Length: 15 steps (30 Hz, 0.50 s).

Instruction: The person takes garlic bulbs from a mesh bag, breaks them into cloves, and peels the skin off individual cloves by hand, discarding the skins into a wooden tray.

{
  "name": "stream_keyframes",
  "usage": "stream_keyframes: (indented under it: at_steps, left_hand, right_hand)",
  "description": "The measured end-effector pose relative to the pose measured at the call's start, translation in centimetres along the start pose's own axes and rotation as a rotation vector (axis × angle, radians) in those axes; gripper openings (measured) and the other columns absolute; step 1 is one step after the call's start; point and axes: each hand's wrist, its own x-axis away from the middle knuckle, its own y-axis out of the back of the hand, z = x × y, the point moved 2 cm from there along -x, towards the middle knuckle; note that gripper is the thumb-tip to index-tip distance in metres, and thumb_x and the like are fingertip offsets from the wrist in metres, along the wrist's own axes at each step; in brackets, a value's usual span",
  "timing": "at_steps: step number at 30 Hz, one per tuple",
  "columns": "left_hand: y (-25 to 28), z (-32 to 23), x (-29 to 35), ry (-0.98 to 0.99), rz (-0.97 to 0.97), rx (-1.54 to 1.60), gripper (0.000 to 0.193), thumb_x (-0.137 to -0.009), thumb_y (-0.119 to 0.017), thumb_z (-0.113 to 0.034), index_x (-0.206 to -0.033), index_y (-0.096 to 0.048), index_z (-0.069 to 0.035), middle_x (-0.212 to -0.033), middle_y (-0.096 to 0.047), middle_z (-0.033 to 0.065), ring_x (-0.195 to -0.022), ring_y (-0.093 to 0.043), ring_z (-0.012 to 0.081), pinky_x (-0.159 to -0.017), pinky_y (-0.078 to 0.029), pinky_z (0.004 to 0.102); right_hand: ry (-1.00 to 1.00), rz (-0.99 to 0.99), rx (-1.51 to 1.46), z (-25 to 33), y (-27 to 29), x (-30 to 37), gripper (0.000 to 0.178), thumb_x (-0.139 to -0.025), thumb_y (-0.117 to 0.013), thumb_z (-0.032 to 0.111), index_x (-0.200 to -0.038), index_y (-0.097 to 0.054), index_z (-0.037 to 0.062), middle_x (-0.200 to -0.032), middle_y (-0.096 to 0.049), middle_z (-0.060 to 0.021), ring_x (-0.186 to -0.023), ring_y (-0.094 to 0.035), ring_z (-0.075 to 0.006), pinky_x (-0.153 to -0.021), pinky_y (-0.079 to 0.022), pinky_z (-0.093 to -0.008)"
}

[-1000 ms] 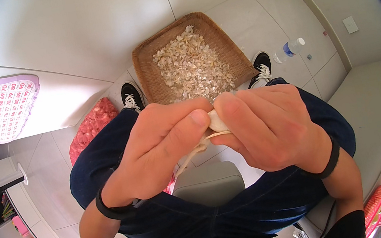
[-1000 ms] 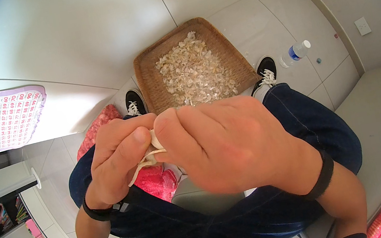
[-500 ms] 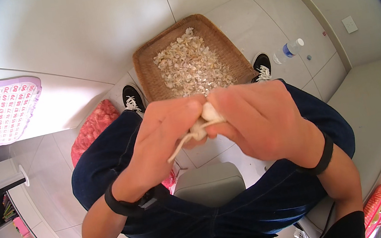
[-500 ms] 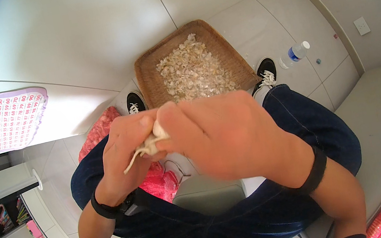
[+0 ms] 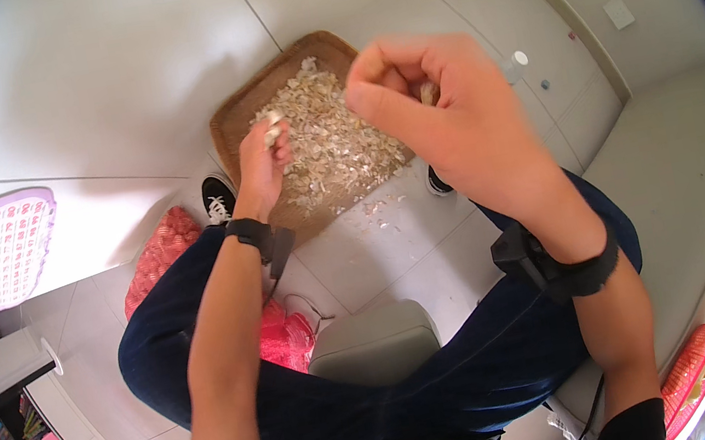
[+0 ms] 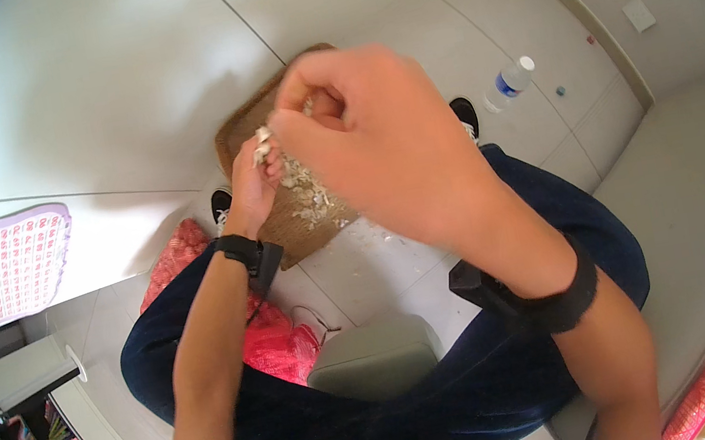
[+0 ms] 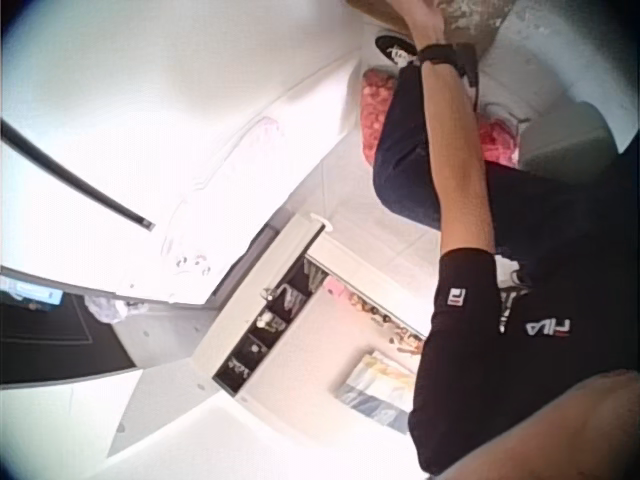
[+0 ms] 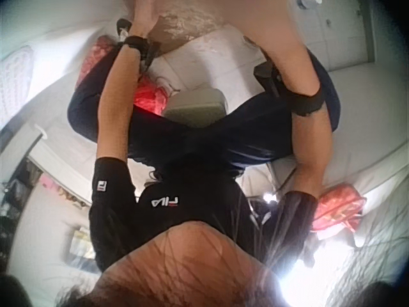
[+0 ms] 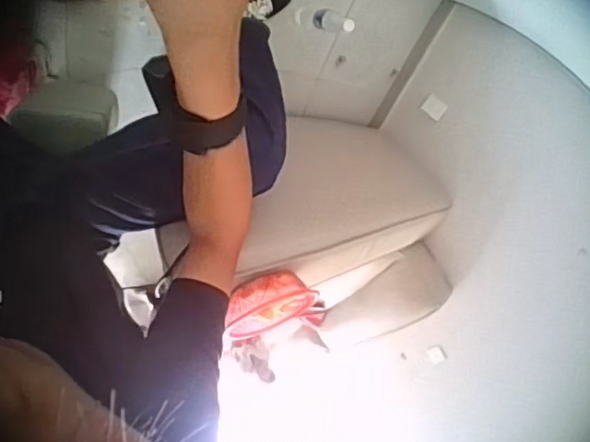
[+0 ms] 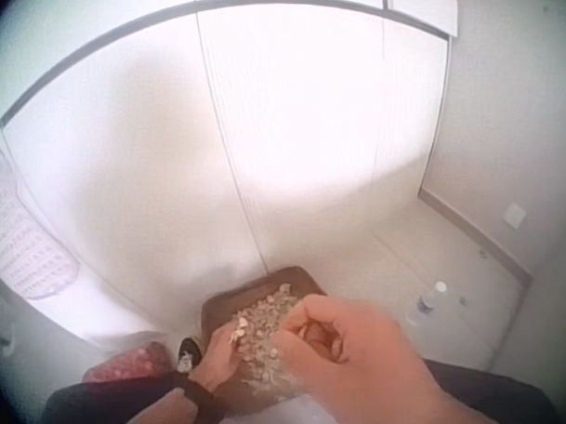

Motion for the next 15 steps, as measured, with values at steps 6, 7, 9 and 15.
stream_keyframes:
  at_steps: [6,7,9,15]
  left_hand:
    - [10.4,15.4,0.0,0.209,-0.584,0.165,0.028,-0.100,-0.052,-0.034,-0.088,-0.059,-0.009,-0.067,-0.045,-0.0040,-0.050,-0.034,0.0076,-0.043,-0.026,0.0236]
    - [10.6,17.1,0.0,0.319,-0.638,0.126,0.029,-0.100,-0.052,-0.034,-0.087,-0.059,-0.010,-0.066,-0.045,-0.0043,-0.049,-0.033,0.0078,-0.041,-0.025,0.0239]
    - [12.8,19.4,-0.2,0.445,-0.678,0.214,0.030,-0.100,-0.051,-0.036,-0.086,-0.059,-0.011,-0.066,-0.045,-0.0048,-0.047,-0.032,0.0080,-0.041,-0.025,0.0244]
    - [12.4,19.5,-1.4,0.603,-0.839,0.481,0.047,-0.101,-0.042,-0.050,-0.097,-0.057,-0.006,-0.077,-0.062,0.0075,-0.052,-0.049,0.0165,-0.044,-0.036,0.0239]
  right_hand:
    - [-0.043,0.000,0.030,2.3,1.4,0.6,0.008,-0.092,-0.060,0.007,-0.089,-0.061,0.0004,-0.074,-0.051,0.0044,-0.066,-0.041,-0.0029,-0.059,-0.032,-0.0211]
    - [-0.063,-0.010,0.020,2.2,1.9,0.8,0.007,-0.092,-0.059,0.006,-0.091,-0.061,0.0003,-0.077,-0.052,0.0034,-0.068,-0.042,-0.0037,-0.060,-0.033,-0.0215]
    - [-0.073,0.001,-0.064,1.8,2.2,0.8,0.006,-0.092,-0.057,0.005,-0.094,-0.059,0.0000,-0.083,-0.052,0.0013,-0.072,-0.044,-0.0052,-0.064,-0.034,-0.0222]
    - [-0.157,-0.023,-0.453,-0.3,3.5,1.1,0.012,-0.092,-0.051,0.001,-0.104,-0.056,-0.0008,-0.099,-0.055,-0.0051,-0.084,-0.049,-0.0099,-0.075,-0.039,-0.0244]
